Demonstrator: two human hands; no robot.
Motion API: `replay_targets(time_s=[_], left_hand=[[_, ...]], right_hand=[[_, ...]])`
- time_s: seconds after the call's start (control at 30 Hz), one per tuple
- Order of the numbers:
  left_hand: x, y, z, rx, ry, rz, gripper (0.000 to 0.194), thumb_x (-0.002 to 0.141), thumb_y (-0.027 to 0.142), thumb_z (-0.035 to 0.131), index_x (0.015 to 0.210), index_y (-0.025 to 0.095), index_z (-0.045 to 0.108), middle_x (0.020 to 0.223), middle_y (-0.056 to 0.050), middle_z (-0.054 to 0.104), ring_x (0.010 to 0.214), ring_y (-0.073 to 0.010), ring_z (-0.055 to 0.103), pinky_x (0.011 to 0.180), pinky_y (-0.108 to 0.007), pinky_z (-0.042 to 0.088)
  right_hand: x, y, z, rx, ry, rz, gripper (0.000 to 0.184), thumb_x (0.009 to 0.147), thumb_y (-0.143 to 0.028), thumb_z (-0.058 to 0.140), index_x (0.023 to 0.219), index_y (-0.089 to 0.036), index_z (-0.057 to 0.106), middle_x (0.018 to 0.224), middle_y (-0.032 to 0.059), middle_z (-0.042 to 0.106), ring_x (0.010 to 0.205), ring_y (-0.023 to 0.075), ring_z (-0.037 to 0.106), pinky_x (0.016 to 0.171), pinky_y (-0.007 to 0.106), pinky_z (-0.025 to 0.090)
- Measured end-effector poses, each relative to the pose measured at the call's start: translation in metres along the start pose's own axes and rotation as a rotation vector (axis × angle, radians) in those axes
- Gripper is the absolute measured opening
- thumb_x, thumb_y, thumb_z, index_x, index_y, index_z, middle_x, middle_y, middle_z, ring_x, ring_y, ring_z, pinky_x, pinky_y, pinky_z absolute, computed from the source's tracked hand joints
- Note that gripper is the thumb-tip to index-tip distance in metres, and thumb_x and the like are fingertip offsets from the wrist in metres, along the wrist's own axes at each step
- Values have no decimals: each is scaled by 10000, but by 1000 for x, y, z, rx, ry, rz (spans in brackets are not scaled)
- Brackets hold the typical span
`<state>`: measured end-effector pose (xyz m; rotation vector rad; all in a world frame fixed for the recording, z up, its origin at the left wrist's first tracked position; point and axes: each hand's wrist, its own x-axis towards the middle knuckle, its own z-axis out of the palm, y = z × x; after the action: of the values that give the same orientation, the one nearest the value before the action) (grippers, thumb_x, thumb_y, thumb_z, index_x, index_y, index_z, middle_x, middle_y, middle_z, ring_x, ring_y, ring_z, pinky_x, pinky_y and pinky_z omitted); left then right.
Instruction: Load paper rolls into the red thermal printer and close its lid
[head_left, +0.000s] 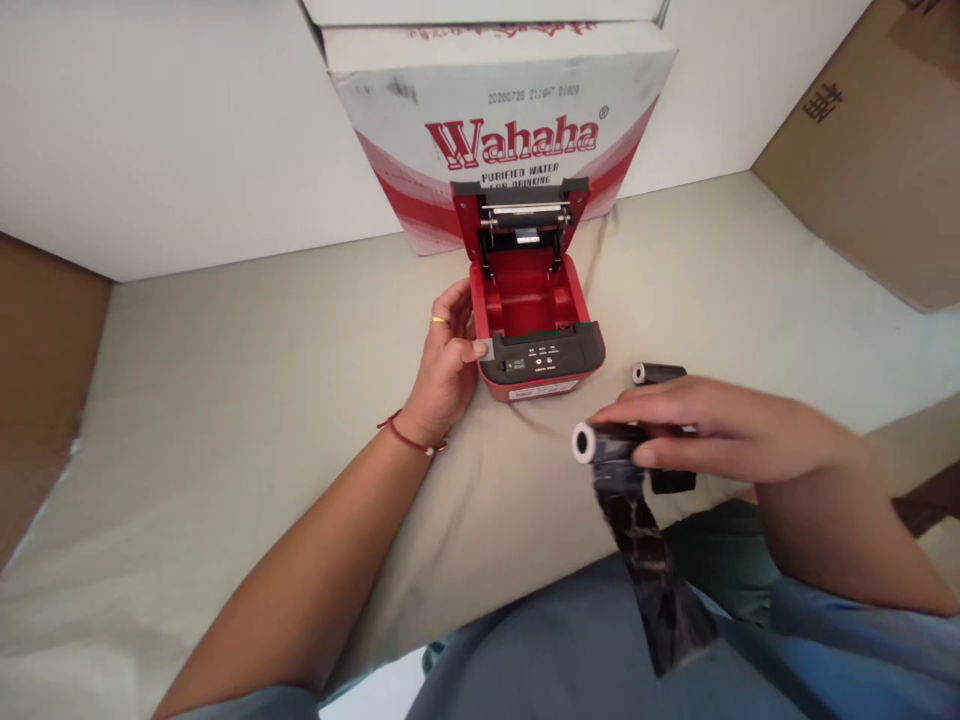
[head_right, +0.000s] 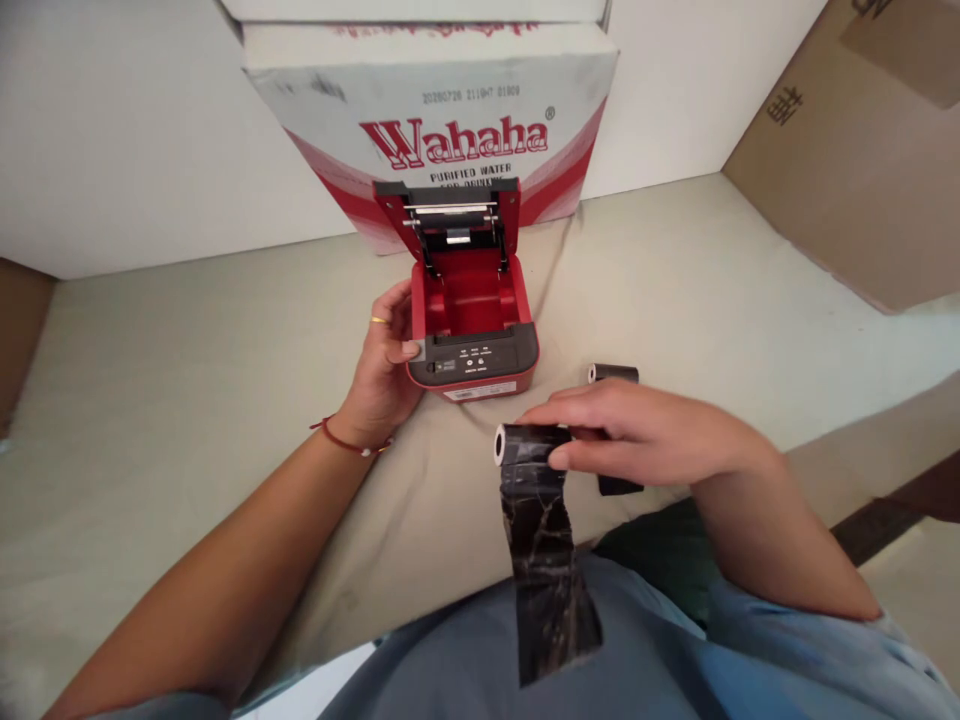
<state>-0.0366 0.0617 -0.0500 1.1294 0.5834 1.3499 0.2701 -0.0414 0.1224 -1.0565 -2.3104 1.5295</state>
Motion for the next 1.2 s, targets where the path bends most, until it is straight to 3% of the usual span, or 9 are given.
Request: replay_targets(time_s=[0.07,0.2,0.3,0.43,0.5,0.63,0.97,1.07,1.2], left_hand=[[-1,3,0,5,5,-11,856,748,604,1060,1502,375,726,1728,-38,647,1694,-377,533,1380,-510,514],[-1,8,2,17,31,-33,813,740,599,1057,1465,382,760,1706,-21,672,1682,-364,548,1372,-497,519],[-1,10,3,17,44,-39,805,725,594,1061,1447,383,775,1677,-16,696,1667,-361,563,1371,-494,522],[0,11,4,12,46,-46,807,707,589,1072,1433,384,787,1660,-10,710,1645,-356,586,1368,-490,528],[0,10,3,10,39,-56,792,716,580,1071,1431,391,789,1664,-3,710,1645,-353,589,1371,-493,527],[-1,9,0,17,1,-35,764,770,586,1040,1460,405,768,1696,0,686,1677,-353,561,1392,-504,514],[-1,5,-2,28,7,-24,823,768,610,1034,1498,376,734,1733,-27,658,1699,-368,535,1382,-499,514],[0,3,-1,14,9,-25,812,767,595,1032,1493,379,741,1733,-25,659,1688,-365,543,1371,-491,520],[1,2,-2,3,-12,-17,810,770,574,1030,1497,380,730,1731,-29,656,1683,-356,547,1358,-487,528]], right_hand=[[12,20,27,-62,18,69,396,1160,-380,625,1449,-201,830,1237,115,889,1059,241,843,937,339,652],[21,44,61,-189,276,71,409,1118,-347,673,1475,-204,812,1444,170,843,1234,294,831,1062,430,660],[5,55,55,-222,584,59,321,1134,-369,664,1357,-245,859,1293,111,892,1074,254,844,939,392,674],[-27,78,33,-488,1003,231,240,1112,-342,677,1184,-267,893,1052,79,896,859,254,788,836,425,654],[-37,92,27,-593,974,247,262,1103,-360,673,1202,-262,894,1095,107,904,915,303,778,883,498,661],[-43,106,27,-660,768,240,345,1145,-411,597,1247,-271,896,1232,133,909,1077,374,756,993,601,650],[-31,101,14,-751,474,349,389,1112,-370,620,1365,-201,862,1253,183,889,1075,385,736,955,570,653],[-29,84,3,-687,355,355,346,1067,-341,667,1293,-194,884,1168,172,896,1075,379,770,975,553,650],[-35,26,-22,-360,242,165,318,1091,-452,728,1302,-275,887,1217,99,893,1062,288,829,930,422,669]])
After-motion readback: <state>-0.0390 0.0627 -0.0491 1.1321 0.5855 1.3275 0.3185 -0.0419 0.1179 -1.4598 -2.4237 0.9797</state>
